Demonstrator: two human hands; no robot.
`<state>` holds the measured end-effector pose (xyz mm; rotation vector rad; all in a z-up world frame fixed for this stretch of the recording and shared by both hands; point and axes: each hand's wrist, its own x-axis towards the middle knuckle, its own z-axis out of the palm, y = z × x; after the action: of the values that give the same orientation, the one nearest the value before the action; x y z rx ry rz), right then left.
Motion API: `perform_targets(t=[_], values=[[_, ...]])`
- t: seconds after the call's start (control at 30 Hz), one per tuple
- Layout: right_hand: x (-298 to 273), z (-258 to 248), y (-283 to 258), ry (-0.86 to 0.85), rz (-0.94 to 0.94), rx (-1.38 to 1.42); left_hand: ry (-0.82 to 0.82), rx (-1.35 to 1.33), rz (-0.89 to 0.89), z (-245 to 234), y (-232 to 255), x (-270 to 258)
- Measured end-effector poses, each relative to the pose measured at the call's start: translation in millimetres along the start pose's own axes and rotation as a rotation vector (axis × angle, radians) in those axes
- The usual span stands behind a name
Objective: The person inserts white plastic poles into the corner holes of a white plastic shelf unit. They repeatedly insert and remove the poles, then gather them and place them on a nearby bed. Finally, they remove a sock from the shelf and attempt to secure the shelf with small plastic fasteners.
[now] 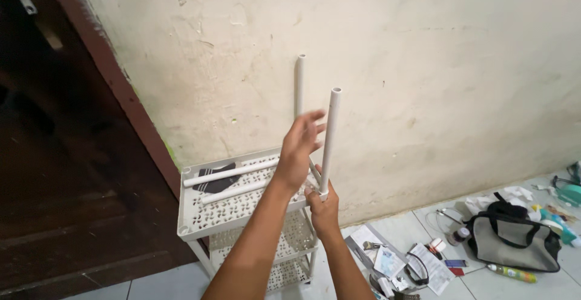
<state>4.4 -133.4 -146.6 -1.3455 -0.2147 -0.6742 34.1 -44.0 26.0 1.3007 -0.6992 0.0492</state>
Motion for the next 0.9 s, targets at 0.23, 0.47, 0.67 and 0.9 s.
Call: perform_targets(t=[0.23,0.47,0.67,0.9], values=[[1,-4,1,0.093,0.287,-0.027,-0.128,-0.240,-0.073,36,-12,43],[-6,-15,44,0.071,0.109,-0.163,0.396,0.206,0.200,64,-13,36],[-4,-19,41,0.069,0.176,-0.119,0.219,0.027,0.055,64,-18,40],[-8,13,-11,0.135,0.219,-0.007,-0.295,-0.443,-0.367,16,-2,38]])
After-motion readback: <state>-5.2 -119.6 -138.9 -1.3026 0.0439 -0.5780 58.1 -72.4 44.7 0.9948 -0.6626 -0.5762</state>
